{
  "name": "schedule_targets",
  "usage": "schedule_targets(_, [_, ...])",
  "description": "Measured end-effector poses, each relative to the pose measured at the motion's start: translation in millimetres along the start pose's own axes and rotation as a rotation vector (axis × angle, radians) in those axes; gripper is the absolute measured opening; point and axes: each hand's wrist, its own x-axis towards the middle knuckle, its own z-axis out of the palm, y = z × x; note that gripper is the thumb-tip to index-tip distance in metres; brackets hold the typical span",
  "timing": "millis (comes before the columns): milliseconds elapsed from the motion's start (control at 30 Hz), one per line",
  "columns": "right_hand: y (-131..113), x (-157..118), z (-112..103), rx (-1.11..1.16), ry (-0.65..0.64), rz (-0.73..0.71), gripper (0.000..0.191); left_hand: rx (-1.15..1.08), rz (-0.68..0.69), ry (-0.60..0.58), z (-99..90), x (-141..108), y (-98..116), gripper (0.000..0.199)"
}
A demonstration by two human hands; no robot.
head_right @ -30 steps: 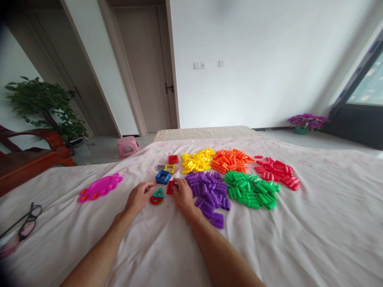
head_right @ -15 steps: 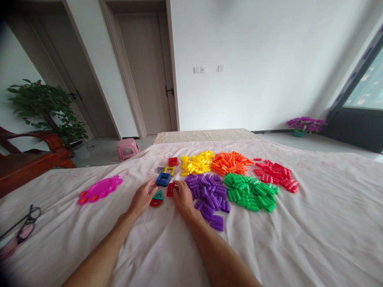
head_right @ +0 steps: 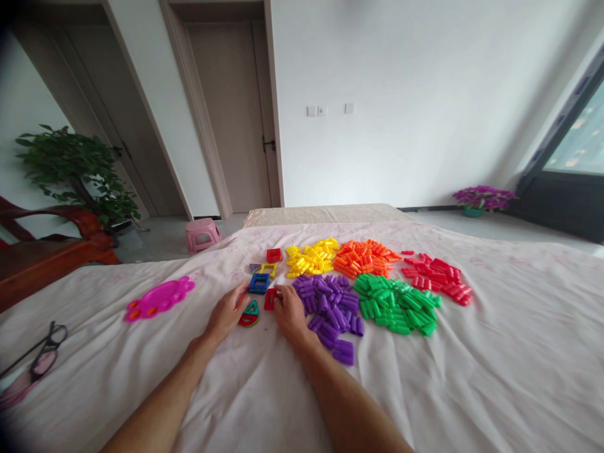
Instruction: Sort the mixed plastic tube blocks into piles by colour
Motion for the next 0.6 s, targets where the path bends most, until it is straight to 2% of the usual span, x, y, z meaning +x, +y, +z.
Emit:
schedule_targets(167, [-3,-4,-1,-0.024,0.015,-0.060,0.037,-0.040,-0.044,0.024,-1.5,-1,2,0.049])
schedule_targets(367, [-22,-7,-4,-0.074,0.009,-0.179,0.041,-0.088,-0.193,0.147,-11.9,1,-3,0.048])
schedule_targets(467, [-28,6,-4,-0.116,-0.038,-0.165,0.044,-0.126,-0.235,0.170,-16.0,1,-6,0.048])
schedule_targets(600, [-26,47,-5,-0.243,-0.075,-0.122,0.053,-0.177,-0.268,0.172,-15.9,2,-11,0.045])
